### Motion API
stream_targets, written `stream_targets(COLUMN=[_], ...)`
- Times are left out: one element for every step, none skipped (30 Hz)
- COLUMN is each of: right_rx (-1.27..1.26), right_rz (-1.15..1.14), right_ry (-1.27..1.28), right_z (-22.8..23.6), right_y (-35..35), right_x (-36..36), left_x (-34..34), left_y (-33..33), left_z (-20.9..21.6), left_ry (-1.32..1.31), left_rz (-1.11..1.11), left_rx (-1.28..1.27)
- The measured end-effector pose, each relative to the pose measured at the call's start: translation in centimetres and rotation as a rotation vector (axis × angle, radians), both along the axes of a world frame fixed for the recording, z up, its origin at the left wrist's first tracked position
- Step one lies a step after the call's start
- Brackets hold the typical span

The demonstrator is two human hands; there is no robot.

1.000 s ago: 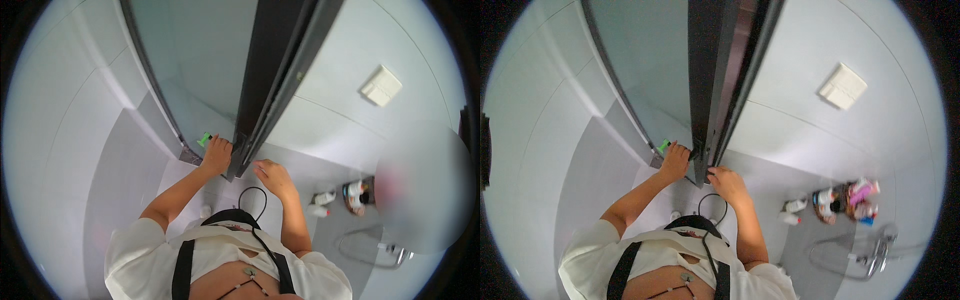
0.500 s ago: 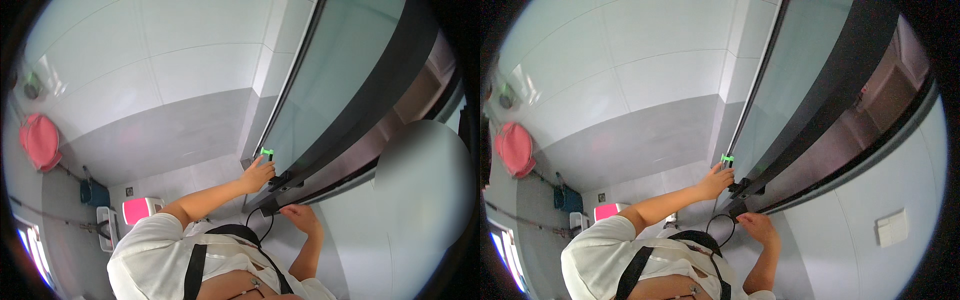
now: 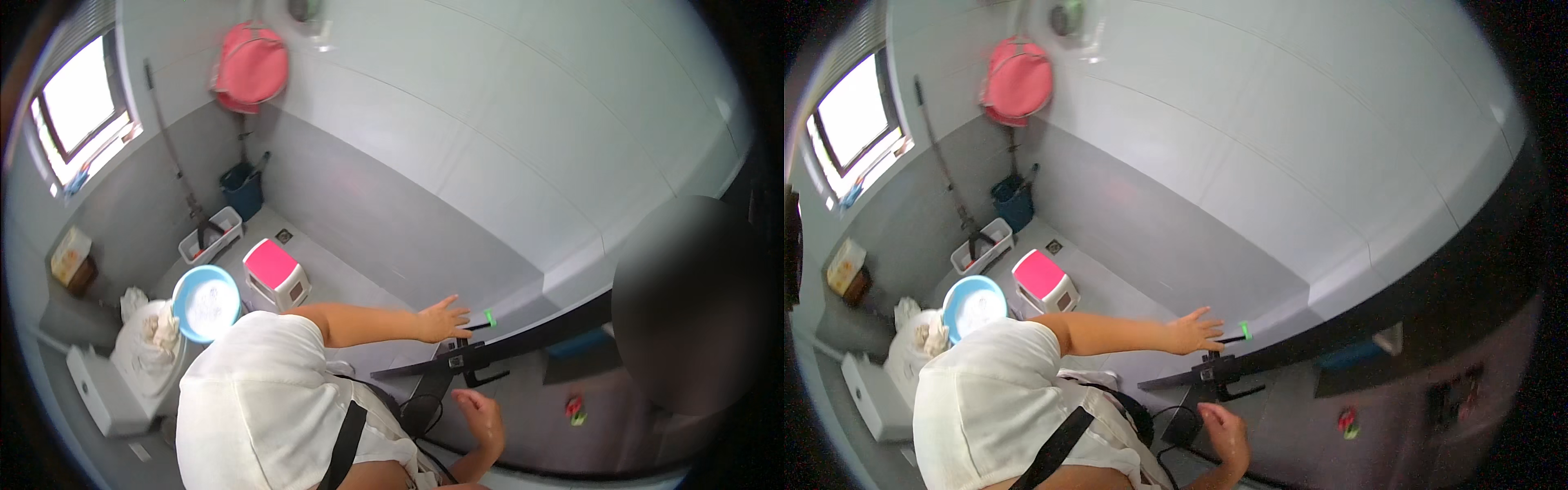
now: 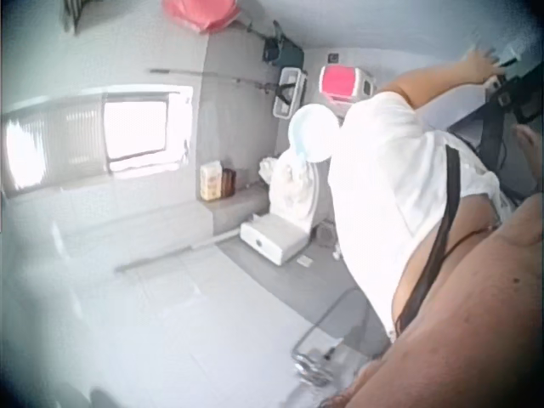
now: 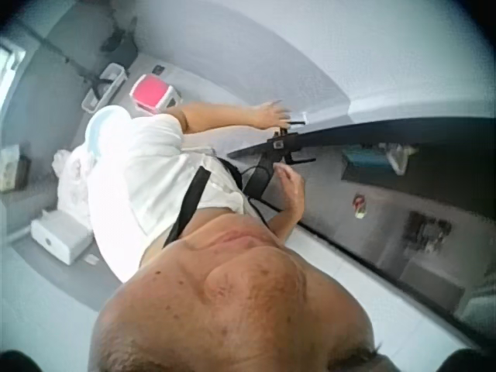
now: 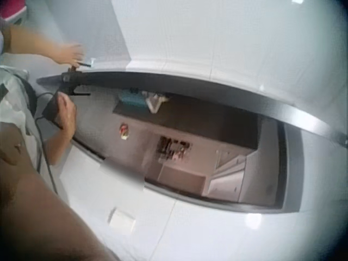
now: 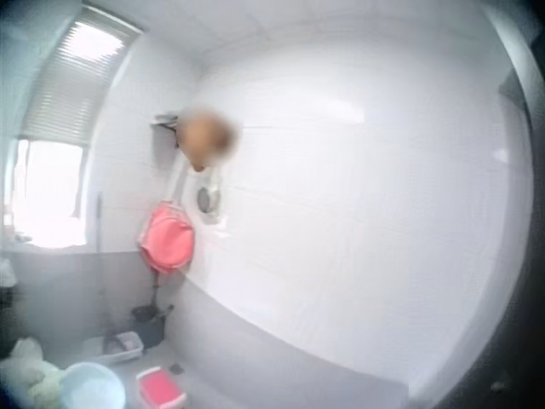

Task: The person washes several items of clothing in a basin of soapy water by hand. They pick up a white shirt and a grey shirt from the floor, place them into the water, and vigorously scrub and rub the fabric before lifting the wet items to show them.

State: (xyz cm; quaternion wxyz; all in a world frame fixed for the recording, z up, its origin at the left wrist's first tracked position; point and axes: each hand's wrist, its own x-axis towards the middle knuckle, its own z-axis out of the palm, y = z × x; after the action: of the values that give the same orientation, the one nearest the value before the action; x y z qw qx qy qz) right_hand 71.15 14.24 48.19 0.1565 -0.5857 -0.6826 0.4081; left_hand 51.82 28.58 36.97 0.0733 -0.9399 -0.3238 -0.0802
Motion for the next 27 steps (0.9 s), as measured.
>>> stream_targets(right_rx=[-0.013,-0.025,-0.025,0.017,0.058,0.104,0.120,0.142,0.149,0.144,0.146,0.150,0.157,0.164,0.173,0.178,0.179,0.187,0.224,0.224,0.220,0.212,0.285,0.318,0.354,0.390,0.379], right_rz=[0.032,0.061,0.078,0.104,0.126,0.155,0.206,0.247,0.296,0.343,0.386,0.428,0.480,0.537,0.582,0.610,0.638,0.653,0.690,0.729,0.765,0.798,0.874,0.921,0.966,1.008,1.054], right_ry=[0.014,0.027,0.047,0.081,0.117,0.153,0.191,0.220,0.238,0.252,0.266,0.240,0.234,0.228,0.230,0.263,0.295,0.323,0.343,0.346,0.352,0.362,0.337,0.303,0.327,0.352,0.377], right_z=[-0.6,-1.0,-1.0,-0.7,-0.2,0.6,0.8,0.9,1.0,1.3,1.5,1.6,2.4,3.0,3.2,2.9,2.5,1.6,1.2,1.2,0.9,0.7,0.6,1.0,1.3,1.5,1.4], right_y=[0.4,1.1,0.3,0.8,1.2,1.9,2.6,3.3,3.9,4.9,6.1,6.7,7.3,8.0,8.7,9.6,10.5,10.7,11.4,11.9,12.1,12.8,13.6,14.7,15.7,16.6,17.6], right_x=[0.7,1.2,1.2,0.9,0.3,-0.6,-1.0,-1.2,-1.2,-1.0,-0.9,-0.6,-1.3,-2.0,-2.3,-2.7,-3.0,-2.6,-2.9,-3.2,-3.4,-3.6,-3.6,-3.6,-3.6,-3.5,-2.7], left_x=[0.3,0.4,0.5,0.5,-0.4,-1.5,-2.1,-2.7,-3.0,-3.2,-3.9,-4.2,-5.4,-6.5,-7.2,-7.7,-8.1,-7.7,-7.9,-7.9,-7.6,-7.2,-6.6,-6.2,-5.4,-4.8,-3.4], left_y=[0.5,1.0,-0.2,-0.6,-1.1,-1.5,-1.9,-1.9,-2.0,-1.6,-1.3,-1.8,-2.5,-3.2,-3.9,-4.6,-5.4,-6.6,-7.6,-8.6,-9.9,-10.7,-11.4,-11.5,-11.6,-11.8,-11.9], left_z=[-0.2,-0.3,0.1,0.9,1.6,1.9,1.6,1.2,0.6,1.3,2.0,2.3,3.1,3.8,4.4,4.5,4.5,4.2,4.9,5.6,5.9,5.8,5.7,5.9,6.4,6.6,6.5], left_ry=[-0.037,-0.052,-0.071,-0.083,-0.119,-0.232,-0.346,-0.460,-0.544,-0.570,-0.596,-0.614,-0.605,-0.595,-0.582,-0.577,-0.572,-0.572,-0.532,-0.496,-0.458,-0.439,-0.418,-0.403,-0.382,-0.368,-0.367], left_rz=[0.002,0.021,0.021,0.026,0.039,0.083,0.117,0.152,0.233,0.306,0.387,0.470,0.521,0.578,0.632,0.683,0.734,0.771,0.856,0.937,1.018,1.095,1.169,1.227,1.290,1.372,1.454], left_rx=[0.002,0.002,-0.004,-0.010,0.016,-0.021,-0.058,-0.092,-0.009,0.012,0.034,0.041,0.082,0.124,0.183,0.207,0.230,0.255,0.210,0.161,0.107,0.122,0.136,0.150,0.176,0.171,0.168])
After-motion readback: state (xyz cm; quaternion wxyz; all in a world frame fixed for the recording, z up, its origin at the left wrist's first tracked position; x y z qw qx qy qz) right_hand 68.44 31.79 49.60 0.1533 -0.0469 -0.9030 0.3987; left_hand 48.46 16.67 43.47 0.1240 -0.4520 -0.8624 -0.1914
